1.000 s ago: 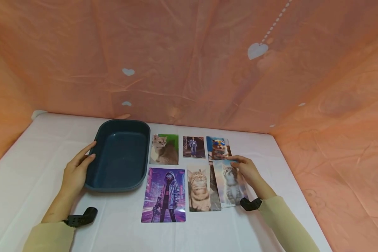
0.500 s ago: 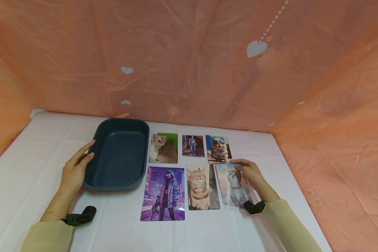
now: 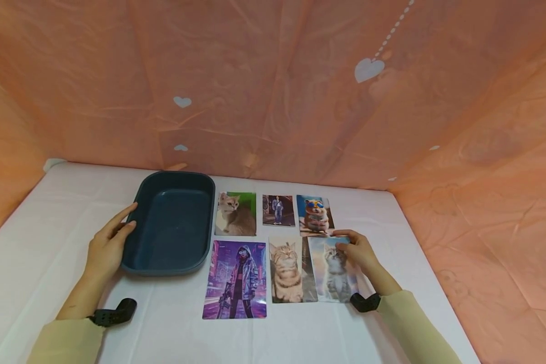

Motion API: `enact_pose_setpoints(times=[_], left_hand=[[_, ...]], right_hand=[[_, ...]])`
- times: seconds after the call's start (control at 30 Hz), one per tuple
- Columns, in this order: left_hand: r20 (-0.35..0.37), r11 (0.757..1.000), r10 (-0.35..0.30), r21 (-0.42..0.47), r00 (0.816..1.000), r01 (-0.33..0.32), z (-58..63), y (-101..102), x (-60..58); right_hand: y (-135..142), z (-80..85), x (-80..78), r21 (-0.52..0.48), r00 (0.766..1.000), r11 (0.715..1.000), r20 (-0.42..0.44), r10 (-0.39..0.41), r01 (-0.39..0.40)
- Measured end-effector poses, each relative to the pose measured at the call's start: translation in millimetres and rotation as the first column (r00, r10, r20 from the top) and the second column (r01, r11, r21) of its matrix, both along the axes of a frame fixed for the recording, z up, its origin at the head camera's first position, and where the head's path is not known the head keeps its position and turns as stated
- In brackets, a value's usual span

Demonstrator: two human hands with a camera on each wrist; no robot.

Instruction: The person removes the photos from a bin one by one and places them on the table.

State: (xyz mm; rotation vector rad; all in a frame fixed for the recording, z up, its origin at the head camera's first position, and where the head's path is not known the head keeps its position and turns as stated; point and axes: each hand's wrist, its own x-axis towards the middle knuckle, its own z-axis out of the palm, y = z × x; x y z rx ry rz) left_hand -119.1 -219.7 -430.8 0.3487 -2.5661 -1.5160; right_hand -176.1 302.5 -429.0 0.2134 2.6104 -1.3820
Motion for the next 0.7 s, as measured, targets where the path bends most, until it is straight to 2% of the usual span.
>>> enact_pose_setpoints(times=[0.17,0.23,0.33,0.43,0.53,0.6,0.7], left_hand=[[-0.024,0.992,-0.027,-0.121,0.999,0.024,0.6,-4,-1.4],[-0.058,0.98,-0.053,-0.196,0.997,0.041,1.4,-6,-1.6],[-0.099,0.946,-0.082,-0.322,0.992,0.046,4.5,-9,-1.1],[-0.142,0.906,-0.076,-0.424,0.987,0.009,9.9,-9,0.9],[-0.212,0.884,-0.036,-0.463,0.977,-0.067,18.3,-5,4.0],[-0.276,0.88,-0.015,-0.46,0.961,-0.119,24.2,2,6.0],[-0.389,0.886,0.004,-0.427,0.921,-0.184,33.2,17,8.9]], right_hand=[[-2,-2.6,0.3,0.09,0.998,0.995,-0.035,0.043,-0.039],[-2,-2.9,0.8,0.117,0.998,0.992,-0.05,0.042,-0.036],[-3,-2.6,1.7,0.132,0.998,0.991,-0.064,0.023,-0.015],[-2,-1.5,2.1,0.143,0.996,0.99,-0.085,-0.007,0.019],[-2,-0.3,2.3,0.158,0.993,0.986,-0.113,-0.041,0.058],[-2,1.3,2.7,0.165,0.99,0.983,-0.125,-0.061,0.081],[-5,5.1,2.5,0.164,0.986,0.981,-0.149,-0.078,0.103]])
